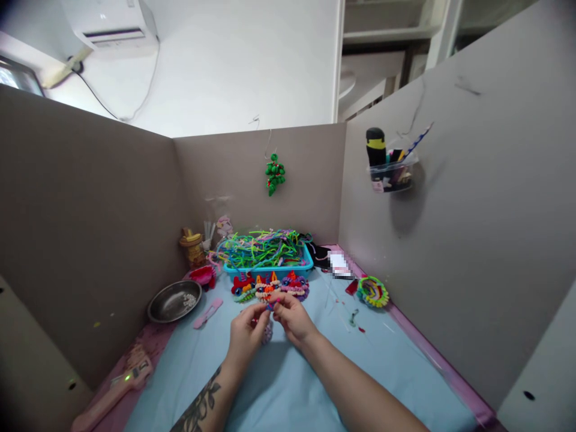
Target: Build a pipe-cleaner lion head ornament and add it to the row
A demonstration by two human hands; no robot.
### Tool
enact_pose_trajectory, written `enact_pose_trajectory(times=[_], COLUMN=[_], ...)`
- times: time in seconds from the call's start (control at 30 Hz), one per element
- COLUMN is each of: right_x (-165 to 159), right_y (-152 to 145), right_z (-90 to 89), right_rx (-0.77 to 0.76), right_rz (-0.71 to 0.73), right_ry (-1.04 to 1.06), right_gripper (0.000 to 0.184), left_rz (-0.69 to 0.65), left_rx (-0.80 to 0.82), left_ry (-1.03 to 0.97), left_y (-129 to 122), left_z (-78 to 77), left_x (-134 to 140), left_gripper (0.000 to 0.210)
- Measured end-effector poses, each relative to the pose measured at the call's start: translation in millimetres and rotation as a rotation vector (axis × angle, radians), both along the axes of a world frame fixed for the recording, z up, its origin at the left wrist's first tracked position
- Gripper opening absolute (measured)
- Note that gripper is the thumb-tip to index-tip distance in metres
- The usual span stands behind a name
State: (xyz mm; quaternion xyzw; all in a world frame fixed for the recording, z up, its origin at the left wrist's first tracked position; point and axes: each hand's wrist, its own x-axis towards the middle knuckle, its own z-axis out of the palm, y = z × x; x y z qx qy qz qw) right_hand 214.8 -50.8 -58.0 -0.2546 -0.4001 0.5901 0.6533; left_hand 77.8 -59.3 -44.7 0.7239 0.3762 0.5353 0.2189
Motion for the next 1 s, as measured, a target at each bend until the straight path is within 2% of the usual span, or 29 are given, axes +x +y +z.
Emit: enact_pose_trajectory(times=[0.13,0.23,0.37,0.47,0.63,0.83,1.0], right_x=[0.8,3.4,7.7,9.5,8.9,9.3,9.0], right_y=[-3.0,-3.7,-0.1,2.3,0.4,0.3,0.2], right_z=[5.3,9.7,9.5,7.0,7.5,4.4,1.8], right_rx=[0.012,0.026,0.077,0.109,0.106,0.075,0.111], right_rz=[0.002,-0.052,-0.202,-0.254,-0.246,-0.161,-0.167], right_ry=[-0.043,-0.066,-0.180,-0.306,-0.409,-0.405,-0.425], right_gripper=[0.029,0.036,0.023,0.026,0.032,0.028,0.021], left_rz=[0.028,0.035,0.026,0.019,-0.028,-0.011,-0.037], left_rx=[0.009,-0.027,-0.062,-0.073,-0.097,-0.166,-0.213], left_ry=[0.027,0.018,0.005,-0.003,-0.004,-0.066,-0.058], left_y=[1.0,2.2,2.6,1.5,-1.2,-0.3,-0.3], left_z=[-0.8,-2.2,-3.4,-2.5,-0.5,0.2,2.7], left_x=[-0.9,-0.5,0.5,1.0,3.5,3.8,3.5], left_gripper=[0.017,0.018,0.018,0.018,0.015,0.016,0.016])
